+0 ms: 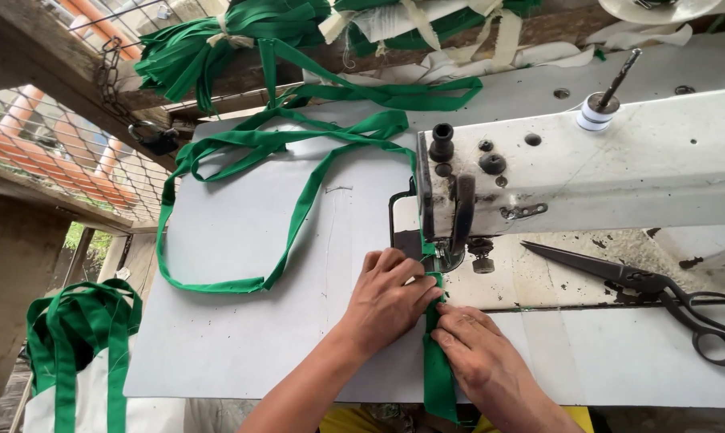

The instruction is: Sewing green fabric straps by folding the edges and guiding them through an industrial sewing machine.

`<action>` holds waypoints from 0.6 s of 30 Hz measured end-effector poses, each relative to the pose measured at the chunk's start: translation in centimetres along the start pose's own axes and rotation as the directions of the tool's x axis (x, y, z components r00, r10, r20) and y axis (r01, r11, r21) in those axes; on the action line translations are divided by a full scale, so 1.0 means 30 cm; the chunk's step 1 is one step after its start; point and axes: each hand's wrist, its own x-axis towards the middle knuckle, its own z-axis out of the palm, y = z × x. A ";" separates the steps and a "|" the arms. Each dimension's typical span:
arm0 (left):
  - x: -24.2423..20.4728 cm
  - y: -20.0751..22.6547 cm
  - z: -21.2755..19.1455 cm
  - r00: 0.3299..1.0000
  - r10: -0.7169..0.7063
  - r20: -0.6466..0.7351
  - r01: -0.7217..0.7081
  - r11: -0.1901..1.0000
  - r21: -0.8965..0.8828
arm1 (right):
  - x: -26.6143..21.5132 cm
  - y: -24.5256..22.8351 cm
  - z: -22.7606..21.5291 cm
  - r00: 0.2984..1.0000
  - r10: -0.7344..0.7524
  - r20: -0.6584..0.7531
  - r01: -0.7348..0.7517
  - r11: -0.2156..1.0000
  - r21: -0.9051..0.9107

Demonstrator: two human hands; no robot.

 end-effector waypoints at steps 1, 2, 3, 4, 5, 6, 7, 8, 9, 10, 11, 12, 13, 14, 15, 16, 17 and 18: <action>-0.005 0.009 -0.020 0.999 0.007 0.033 -0.007 1.000 0.001 | -0.001 -0.002 -0.003 1.000 -0.005 -0.002 0.005 1.000 0.001; -0.009 0.013 -0.024 0.999 0.010 0.038 -0.010 1.000 -0.007 | -0.017 0.004 0.006 1.000 0.005 -0.001 -0.005 1.000 0.001; -0.015 0.014 -0.029 0.998 0.019 0.053 -0.020 1.000 0.018 | -0.029 0.014 0.015 0.999 0.014 0.031 -0.014 1.000 -0.027; -0.022 0.015 -0.037 0.997 0.028 0.068 -0.031 0.999 0.042 | -0.039 0.019 0.026 0.998 0.025 0.063 -0.021 0.998 -0.056; -0.018 0.020 -0.035 0.998 0.022 0.067 -0.025 0.999 0.044 | -0.041 0.028 0.029 0.998 0.021 0.068 -0.017 0.998 -0.053; -0.014 0.025 -0.035 0.996 0.043 0.081 -0.050 0.995 0.091 | -0.043 0.034 0.032 0.994 0.038 0.103 -0.034 0.999 -0.036; -0.012 0.032 -0.035 0.993 0.061 0.098 -0.074 0.988 0.135 | -0.047 0.038 0.034 0.988 0.056 0.142 -0.054 0.998 -0.019; -0.007 0.029 -0.034 0.994 0.053 0.097 -0.066 0.989 0.135 | -0.029 0.039 0.024 0.988 0.052 0.149 -0.051 0.999 -0.016; -0.002 0.025 -0.032 0.993 0.030 0.116 -0.043 0.993 0.113 | -0.015 0.039 0.015 0.988 0.068 0.140 -0.069 0.998 0.002; 0.002 0.022 -0.030 0.991 0.008 0.135 -0.021 0.996 0.091 | -0.001 0.038 0.006 0.988 0.083 0.131 -0.087 0.996 0.020; 0.010 0.019 -0.025 0.991 0.004 0.135 -0.015 0.996 0.085 | 0.010 0.047 0.007 0.987 0.086 0.139 -0.090 0.996 0.021; 0.018 0.016 -0.021 0.993 0.001 0.118 -0.016 0.991 0.133 | 0.020 0.055 0.009 0.991 0.081 0.110 -0.083 0.996 0.019; 0.029 0.011 -0.017 0.995 -0.001 0.096 -0.017 0.983 0.182 | 0.034 0.066 0.008 0.994 0.072 0.080 -0.073 0.997 0.014; 0.029 0.006 -0.013 0.996 -0.005 0.092 -0.011 0.984 0.177 | 0.036 0.070 0.009 0.994 0.071 0.087 -0.073 0.997 0.011; 0.032 0.000 -0.008 0.996 -0.004 0.085 -0.011 0.985 0.175 | 0.040 0.076 0.010 0.993 0.078 0.092 -0.080 0.997 0.017; 0.034 -0.007 -0.004 0.997 -0.002 0.078 -0.011 0.985 0.172 | 0.044 0.081 0.011 0.992 0.084 0.097 -0.087 0.996 0.023; 0.037 -0.009 -0.006 0.997 -0.007 0.073 -0.005 0.986 0.166 | 0.050 0.080 0.008 0.991 0.085 0.105 -0.087 0.996 0.018; 0.040 -0.012 -0.007 0.997 -0.004 0.072 -0.008 0.985 0.171 | 0.056 0.079 0.007 0.993 0.082 0.090 -0.084 0.996 0.019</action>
